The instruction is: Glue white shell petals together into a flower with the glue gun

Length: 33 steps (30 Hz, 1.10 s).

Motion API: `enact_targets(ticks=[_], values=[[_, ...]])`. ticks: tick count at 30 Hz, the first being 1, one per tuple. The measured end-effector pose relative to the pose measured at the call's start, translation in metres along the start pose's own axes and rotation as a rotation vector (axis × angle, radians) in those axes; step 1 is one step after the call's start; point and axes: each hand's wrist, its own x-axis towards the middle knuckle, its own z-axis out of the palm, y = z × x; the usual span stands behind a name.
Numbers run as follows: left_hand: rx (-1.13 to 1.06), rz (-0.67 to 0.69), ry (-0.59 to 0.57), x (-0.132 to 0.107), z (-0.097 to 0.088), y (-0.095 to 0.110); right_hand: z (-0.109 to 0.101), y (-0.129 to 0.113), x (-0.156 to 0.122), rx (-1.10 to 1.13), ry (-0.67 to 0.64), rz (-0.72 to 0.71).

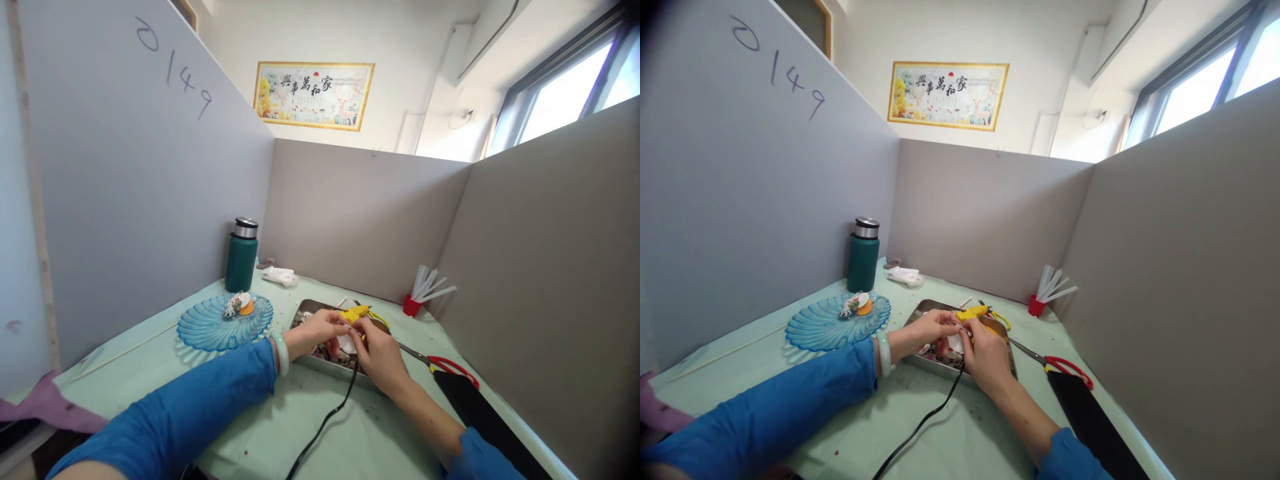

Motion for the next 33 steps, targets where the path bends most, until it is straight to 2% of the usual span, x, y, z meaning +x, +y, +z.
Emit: enact_targets(ticks=[23,33], values=[[0.012,0.009,0.001,-0.0043,0.0005,0.0047,-0.0015,-0.0016,-0.0006,0.009,-0.023,-0.002],[0.019,0.019,0.002,-0.0004,-0.0013,-0.0014,-0.0013,-0.0016,-0.0001,0.002,-0.017,0.0]])
